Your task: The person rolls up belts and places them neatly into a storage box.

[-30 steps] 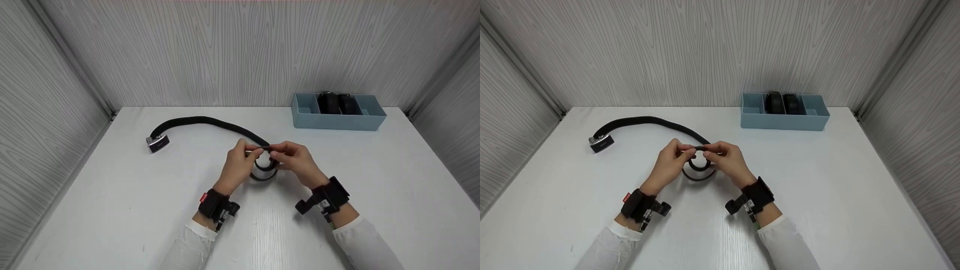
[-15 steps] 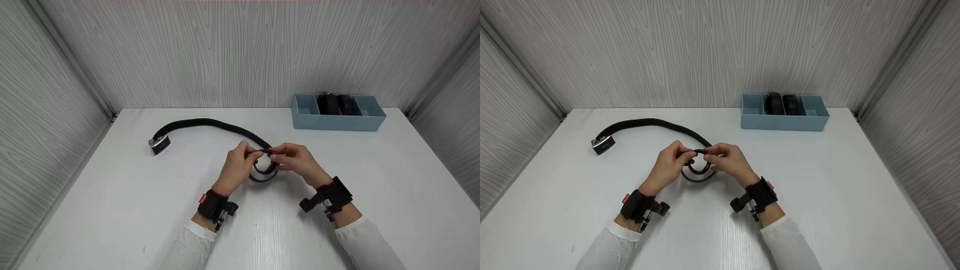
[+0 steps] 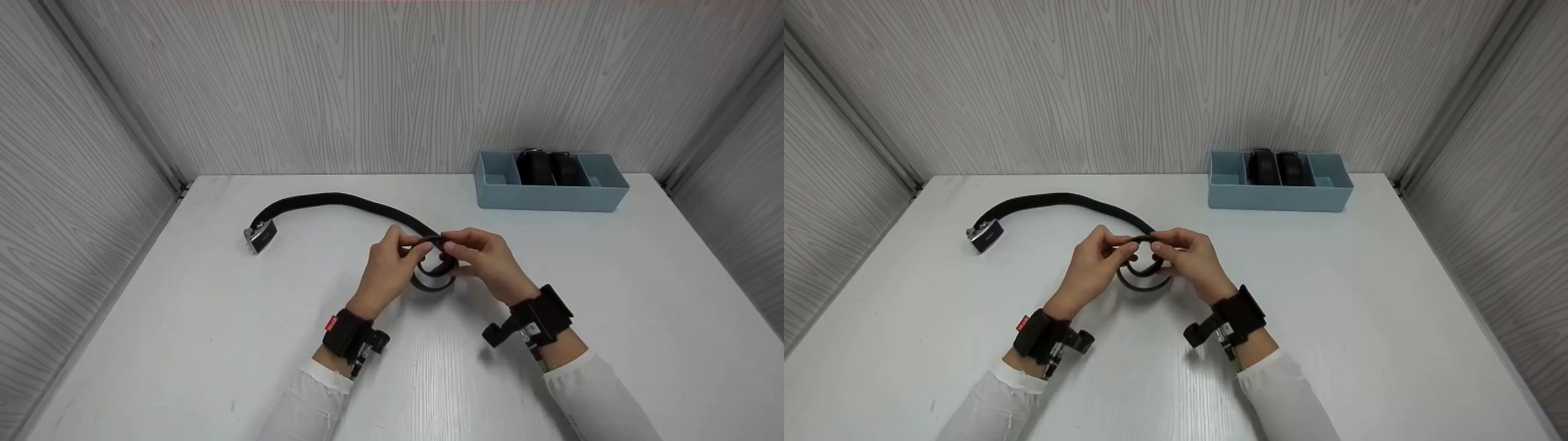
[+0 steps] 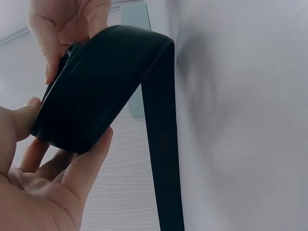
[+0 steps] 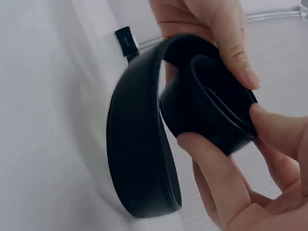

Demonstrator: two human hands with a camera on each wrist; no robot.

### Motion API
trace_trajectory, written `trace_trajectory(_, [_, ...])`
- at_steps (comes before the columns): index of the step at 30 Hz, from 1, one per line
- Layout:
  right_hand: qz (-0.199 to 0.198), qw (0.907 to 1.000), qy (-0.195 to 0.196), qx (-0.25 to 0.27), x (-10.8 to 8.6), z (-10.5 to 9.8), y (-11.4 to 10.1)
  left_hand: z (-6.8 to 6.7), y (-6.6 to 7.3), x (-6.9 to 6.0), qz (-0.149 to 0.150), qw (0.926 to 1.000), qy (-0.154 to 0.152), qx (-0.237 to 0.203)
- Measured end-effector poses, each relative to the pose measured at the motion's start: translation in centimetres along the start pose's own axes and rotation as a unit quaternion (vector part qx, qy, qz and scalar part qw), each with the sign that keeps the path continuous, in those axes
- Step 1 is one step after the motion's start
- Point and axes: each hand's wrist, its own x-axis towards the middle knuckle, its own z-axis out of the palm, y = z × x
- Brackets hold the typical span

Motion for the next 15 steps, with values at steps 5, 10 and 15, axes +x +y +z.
trace_trajectory(5, [0.007,0.9989,0.011,0.044,0.2,0.17,0.13,-0.05,-0.14,0.05,-0.001,0.9998,0.007,-0.017])
trace_trajectory(10, [0.017,0.9998,-0.002,0.014,0.3,-0.06,0.14,-0.22,-0.09,-0.04,0.002,0.9998,-0.001,-0.018])
trace_trajectory(15, [0.005,0.9955,-0.043,-0.084,0.16,-0.42,-0.01,-0.29,-0.07,-0.2,0.011,0.9995,-0.028,0.008])
